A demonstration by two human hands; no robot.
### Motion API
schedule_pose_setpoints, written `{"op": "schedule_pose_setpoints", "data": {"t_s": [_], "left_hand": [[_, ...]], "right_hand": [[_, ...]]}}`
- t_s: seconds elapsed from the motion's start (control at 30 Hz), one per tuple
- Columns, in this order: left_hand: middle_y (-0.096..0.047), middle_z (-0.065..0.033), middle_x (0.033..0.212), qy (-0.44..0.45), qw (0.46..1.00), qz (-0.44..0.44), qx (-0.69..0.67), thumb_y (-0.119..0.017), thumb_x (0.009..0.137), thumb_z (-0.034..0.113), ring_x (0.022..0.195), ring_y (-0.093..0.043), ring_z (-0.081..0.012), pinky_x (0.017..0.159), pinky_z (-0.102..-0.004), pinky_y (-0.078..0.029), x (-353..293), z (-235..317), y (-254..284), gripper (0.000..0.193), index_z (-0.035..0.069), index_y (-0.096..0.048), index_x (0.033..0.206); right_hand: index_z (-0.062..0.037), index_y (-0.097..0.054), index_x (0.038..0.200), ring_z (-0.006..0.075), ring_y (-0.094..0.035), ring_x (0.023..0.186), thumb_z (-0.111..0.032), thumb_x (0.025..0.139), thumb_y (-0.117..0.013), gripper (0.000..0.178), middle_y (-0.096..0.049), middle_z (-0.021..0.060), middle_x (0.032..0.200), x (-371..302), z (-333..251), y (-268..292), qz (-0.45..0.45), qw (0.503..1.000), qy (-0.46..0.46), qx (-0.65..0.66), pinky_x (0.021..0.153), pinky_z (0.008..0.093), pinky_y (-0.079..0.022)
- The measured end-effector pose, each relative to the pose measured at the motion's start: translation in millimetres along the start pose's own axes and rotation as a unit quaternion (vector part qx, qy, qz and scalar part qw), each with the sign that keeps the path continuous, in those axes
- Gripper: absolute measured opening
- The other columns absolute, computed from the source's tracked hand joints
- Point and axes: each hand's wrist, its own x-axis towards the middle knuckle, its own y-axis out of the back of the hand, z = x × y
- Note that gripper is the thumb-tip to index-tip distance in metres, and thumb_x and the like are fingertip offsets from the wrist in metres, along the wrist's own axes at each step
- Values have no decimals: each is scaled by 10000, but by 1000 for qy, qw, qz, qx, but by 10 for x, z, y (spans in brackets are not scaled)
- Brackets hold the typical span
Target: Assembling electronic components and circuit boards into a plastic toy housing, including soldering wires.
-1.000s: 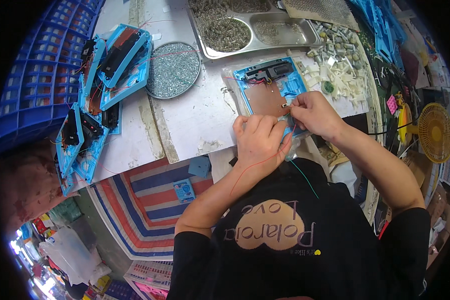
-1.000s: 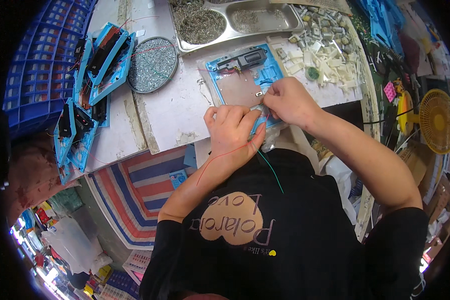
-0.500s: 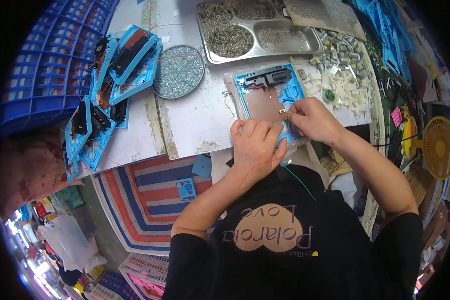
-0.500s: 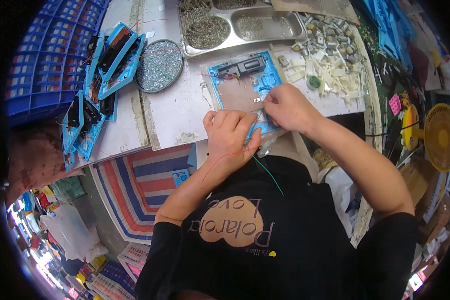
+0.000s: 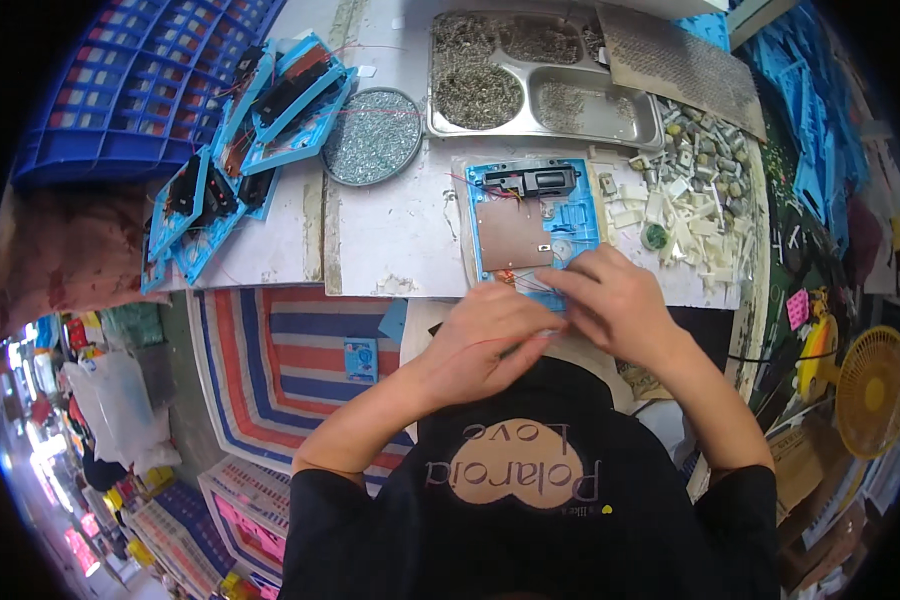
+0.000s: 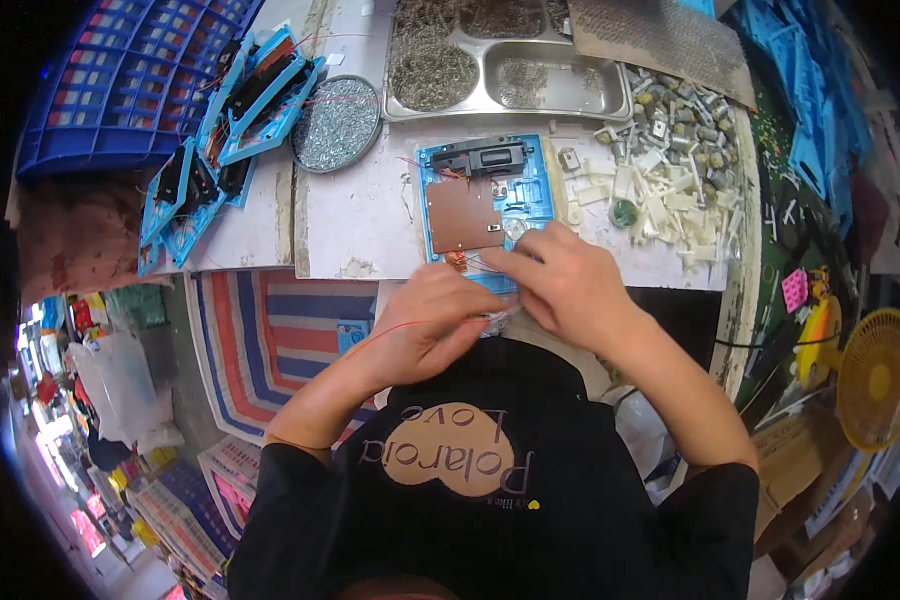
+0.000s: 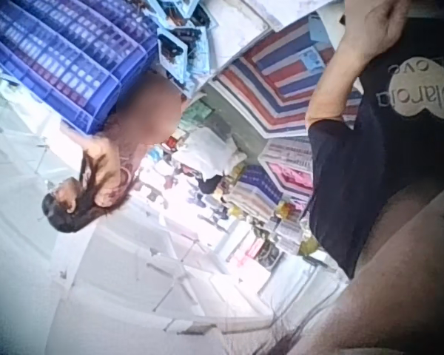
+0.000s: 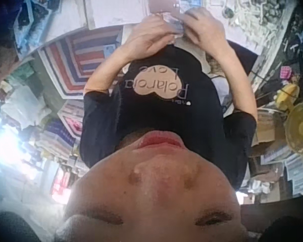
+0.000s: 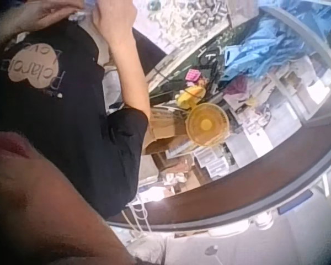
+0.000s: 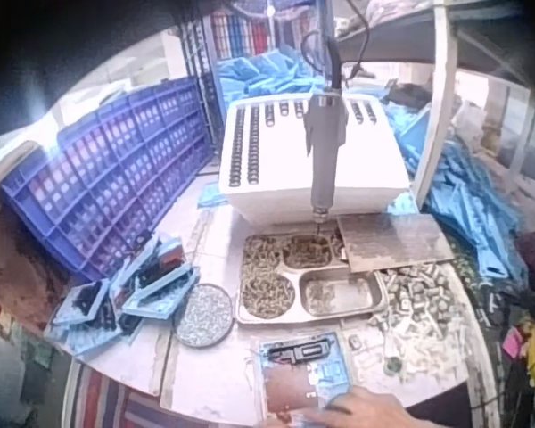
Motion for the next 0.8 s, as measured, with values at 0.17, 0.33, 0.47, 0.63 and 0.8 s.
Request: {"op": "schedule_pose_setpoints", "data": {"t_s": [0.17, 0.33, 0.47, 0.63, 0.8], "left_hand": [[-712, -89, 1031, 61, 996, 31, -51, -669, 822, -26, 943, -669, -317, 861, -404, -492, 145, 75, 41, 291, 78, -712, 1091], [-668, -66, 982, 63, 969, 99, 217, -735, 776, 33, 910, -633, -295, 814, -400, -460, 229, -319, 32, 193, 85, -690, 957], [-632, -46, 944, 58, 964, 88, 244, -773, 759, 83, 904, -601, -270, 822, -393, -424, 279, -325, -31, 192, 104, -681, 925], [-618, -38, 975, 67, 963, 84, 249, -800, 728, 112, 926, -589, -260, 842, -414, -409, 262, -275, -52, 229, 110, -679, 922], [-603, -55, 973, 68, 953, 166, 245, -813, 731, 100, 920, -576, -266, 790, -406, -432, 226, -263, -80, 242, 93, -664, 922]], "right_hand": [[-114, -715, 951, 260, -597, 840, -104, 720, -782, 240, -627, 45, 899, -46, 99, -101, 37, 999, 36, 2, 665, 373, -520], [-82, -695, 860, 266, -594, 793, -90, 754, -790, 143, -630, 52, 822, -47, 187, -132, 115, 991, 34, 65, 663, 380, -497], [-66, -692, 869, 268, -599, 762, -53, 772, -781, 133, -645, 70, 799, -36, 221, -97, 148, 983, 10, 109, 668, 383, -489], [-48, -691, 873, 266, -598, 745, -30, 779, -777, 129, -656, 84, 808, -37, 247, -64, 182, 975, 23, 125, 673, 372, -484], [-18, -713, 908, 255, -593, 742, -32, 809, -763, 112, -656, 91, 807, -39, 292, 17, 168, 976, -18, 140, 682, 350, -472]]}}
